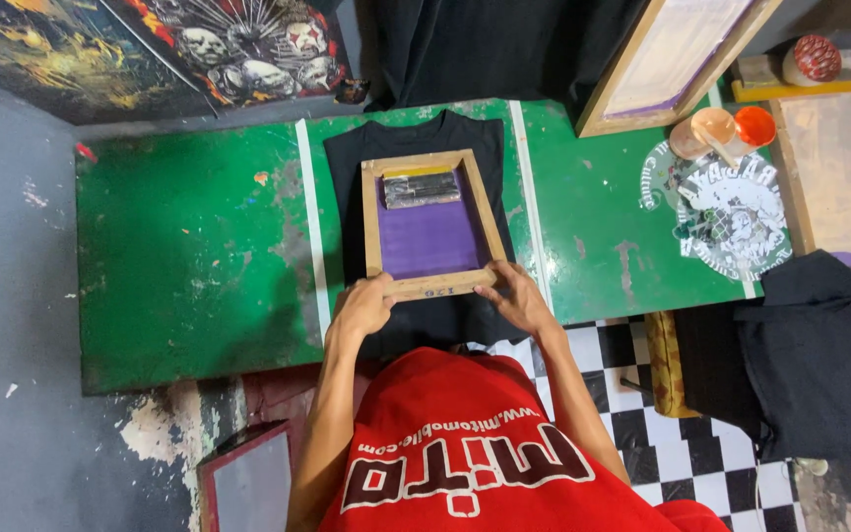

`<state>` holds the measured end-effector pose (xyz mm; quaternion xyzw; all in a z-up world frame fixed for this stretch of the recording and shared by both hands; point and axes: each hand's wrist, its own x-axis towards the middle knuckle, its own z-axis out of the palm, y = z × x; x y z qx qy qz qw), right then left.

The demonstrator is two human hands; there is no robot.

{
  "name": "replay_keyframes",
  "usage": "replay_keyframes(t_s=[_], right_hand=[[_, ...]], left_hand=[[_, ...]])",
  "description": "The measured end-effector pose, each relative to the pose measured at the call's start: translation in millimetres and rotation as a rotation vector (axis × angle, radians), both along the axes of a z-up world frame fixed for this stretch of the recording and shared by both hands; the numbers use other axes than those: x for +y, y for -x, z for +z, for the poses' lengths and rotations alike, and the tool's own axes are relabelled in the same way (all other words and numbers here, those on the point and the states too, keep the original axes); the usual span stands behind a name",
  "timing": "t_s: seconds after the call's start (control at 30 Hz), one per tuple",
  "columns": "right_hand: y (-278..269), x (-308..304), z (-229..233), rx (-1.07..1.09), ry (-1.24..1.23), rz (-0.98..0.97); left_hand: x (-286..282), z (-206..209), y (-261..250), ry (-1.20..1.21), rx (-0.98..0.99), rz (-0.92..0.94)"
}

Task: The person screen prints a design onto a black t-shirt using a wooden frame and squeegee. They then fold the printed t-shirt and place it aside before picking up another black t-shirt to repeat the process.

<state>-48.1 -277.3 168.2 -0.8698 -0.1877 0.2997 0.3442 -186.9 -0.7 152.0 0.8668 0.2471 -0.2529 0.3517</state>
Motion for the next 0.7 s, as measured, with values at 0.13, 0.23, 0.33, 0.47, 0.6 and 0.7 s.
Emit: replay_keyframes(t_s=[0.13,0.23,0.33,0.47,0.6,0.7], right_hand=[[-3,0,-17,0.023,0.045,0.022],[2,-9,-57,-0.017,0.136,0.083],[13,-12,-90,-0.067,0.321,0.17],[29,-9,-118,-0.121,0.465,0.233],[35,-7,-133,-0.09,0.478,0.229],[34,-9,-144,-0.028,0.515,0.245]], left_hand=[[1,40,-13,-0.02,0.088,-0.052],[-6,15,-5,0.042,0.134,-0.015],[-13,-73,9,-0.056,0.221,-0.107],[-30,-140,32,-0.131,0.222,-0.132],[-38,-126,38,-0.238,0.175,-0.147],[-45,-98,32,-0.273,0.239,-0.131]])
